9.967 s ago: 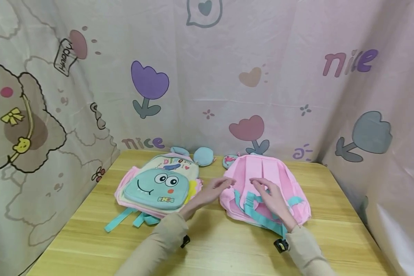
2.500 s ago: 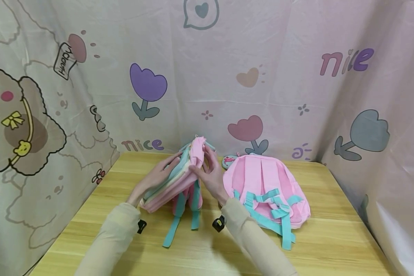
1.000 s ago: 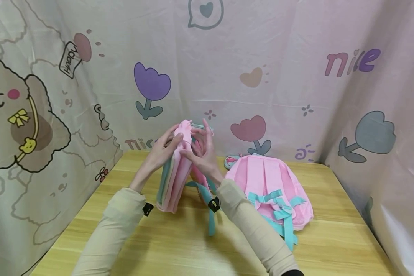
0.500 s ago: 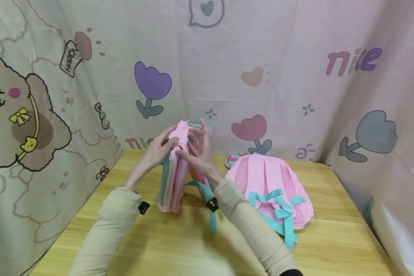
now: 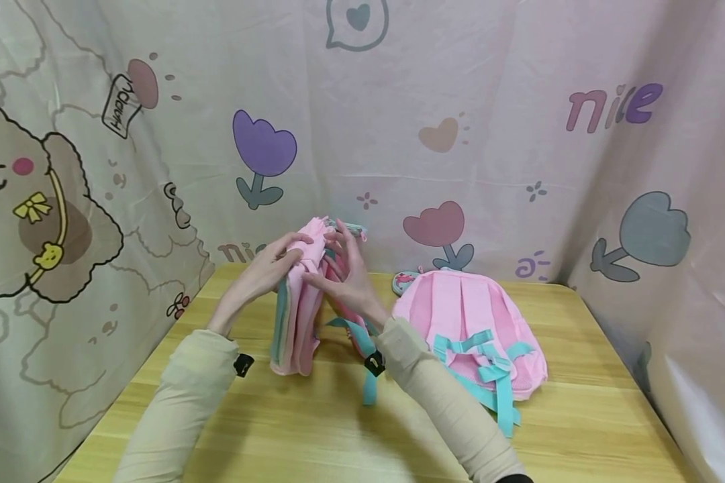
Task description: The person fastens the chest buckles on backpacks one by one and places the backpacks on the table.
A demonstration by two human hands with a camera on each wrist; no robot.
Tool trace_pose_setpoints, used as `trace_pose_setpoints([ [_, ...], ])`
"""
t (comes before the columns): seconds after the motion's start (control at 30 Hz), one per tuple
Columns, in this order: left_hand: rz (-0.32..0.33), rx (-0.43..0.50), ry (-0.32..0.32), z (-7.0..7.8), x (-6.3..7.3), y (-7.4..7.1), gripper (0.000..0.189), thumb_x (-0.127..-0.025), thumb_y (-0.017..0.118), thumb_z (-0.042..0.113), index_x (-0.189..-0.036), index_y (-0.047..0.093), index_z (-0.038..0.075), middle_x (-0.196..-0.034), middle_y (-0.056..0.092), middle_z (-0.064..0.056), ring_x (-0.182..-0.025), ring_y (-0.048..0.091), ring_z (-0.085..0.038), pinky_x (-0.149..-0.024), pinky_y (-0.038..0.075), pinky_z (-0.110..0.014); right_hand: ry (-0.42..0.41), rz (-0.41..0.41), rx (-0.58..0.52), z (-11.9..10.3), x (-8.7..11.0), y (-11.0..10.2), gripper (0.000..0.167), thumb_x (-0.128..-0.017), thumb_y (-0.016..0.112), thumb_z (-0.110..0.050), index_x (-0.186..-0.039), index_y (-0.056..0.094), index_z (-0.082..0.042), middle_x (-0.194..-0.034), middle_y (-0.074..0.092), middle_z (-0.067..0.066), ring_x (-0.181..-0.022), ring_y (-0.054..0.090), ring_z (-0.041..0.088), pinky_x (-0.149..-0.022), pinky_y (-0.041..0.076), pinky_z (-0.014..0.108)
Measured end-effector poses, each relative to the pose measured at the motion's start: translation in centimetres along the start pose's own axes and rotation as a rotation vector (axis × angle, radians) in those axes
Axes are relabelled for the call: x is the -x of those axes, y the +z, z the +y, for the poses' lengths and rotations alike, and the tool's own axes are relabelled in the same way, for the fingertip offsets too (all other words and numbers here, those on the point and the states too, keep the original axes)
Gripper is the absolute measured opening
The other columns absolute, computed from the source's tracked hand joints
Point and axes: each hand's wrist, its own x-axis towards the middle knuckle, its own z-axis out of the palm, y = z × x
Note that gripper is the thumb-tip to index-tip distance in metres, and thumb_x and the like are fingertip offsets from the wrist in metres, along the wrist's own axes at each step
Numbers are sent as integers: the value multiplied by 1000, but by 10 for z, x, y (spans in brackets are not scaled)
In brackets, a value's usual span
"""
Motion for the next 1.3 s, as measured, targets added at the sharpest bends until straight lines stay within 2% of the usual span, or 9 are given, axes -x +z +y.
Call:
trace_pose_setpoints([
  [0.17, 29, 33, -66, -1, 1, 1, 44, -107, 40, 46, -133, 48, 11, -118, 55, -20, -91, 59, -27, -63, 56, -32, 19, -10, 13, 3, 7, -4, 90, -89, 73, -6, -160, 20, -25, -153, 38, 12, -147, 39, 26, -121, 36, 42],
  [0.27, 60, 47, -97, 0, 1, 1, 48, -104, 45, 51, -128, 50, 10, -109, 53, -16, -90, 57, -26, -61, 55, -31, 3, 10, -5, 8, 11, -7, 79, -91, 69, -1, -158, 28, -16, -151, 40, 17, -143, 43, 32, -121, 35, 44],
  [0.4, 78, 73, -124, 2, 4, -3, 44, -103, 51, 43, -127, 51, 6, -103, 50, -13, -89, 54, -22, -60, 56, -31, -23, 67, -9, 17, 16, -11, 60, -94, 63, 4, -150, 40, -2, -145, 42, 24, -138, 43, 42, -121, 35, 47],
  [0.57, 72, 88, -143, 3, 10, -9, 38, -104, 50, 32, -126, 50, 1, -102, 50, -12, -87, 53, -19, -59, 57, -29, -8, 79, 40, 25, 20, -15, 46, -96, 62, 0, -140, 51, 5, -143, 42, 26, -136, 42, 45, -121, 33, 53],
  [0.83, 98, 56, -181, 0, 14, -15, 34, -105, 44, 24, -125, 53, -3, -105, 53, -17, -84, 54, -19, -61, 55, -26, 134, -15, 267, 33, 30, -22, 44, -98, 65, -16, -140, 57, -9, -150, 48, 12, -144, 41, 31, -122, 30, 56],
  [0.93, 110, 56, -193, -1, 15, -17, 34, -105, 41, 21, -126, 54, -3, -105, 52, -16, -82, 52, -17, -62, 53, -26, 174, -57, 320, 38, 33, -23, 44, -99, 64, -20, -141, 57, -11, -150, 51, 10, -145, 42, 31, -120, 31, 58],
  [1.03, 112, 99, -187, 0, 17, -17, 34, -106, 40, 19, -128, 53, -4, -102, 50, -13, -77, 52, -13, -61, 53, -25, 196, -78, 329, 42, 35, -24, 43, -99, 62, -23, -141, 57, -13, -151, 51, 10, -145, 41, 32, -120, 30, 60],
  [1.2, 132, 204, -153, 1, 17, -16, 33, -106, 42, 15, -128, 53, -7, -90, 51, -3, -66, 51, -3, -55, 49, -20, 204, -60, 292, 45, 38, -27, 40, -100, 61, -21, -139, 58, -11, -149, 51, 13, -143, 42, 34, -119, 31, 62],
  [1.3, 161, 252, -133, 2, 16, -16, 33, -104, 44, 11, -129, 53, -9, -81, 50, 3, -59, 49, 1, -51, 45, -17, 210, -65, 283, 32, 39, -27, 39, -101, 58, -16, -138, 57, -4, -146, 52, 20, -141, 44, 38, -119, 31, 60],
])
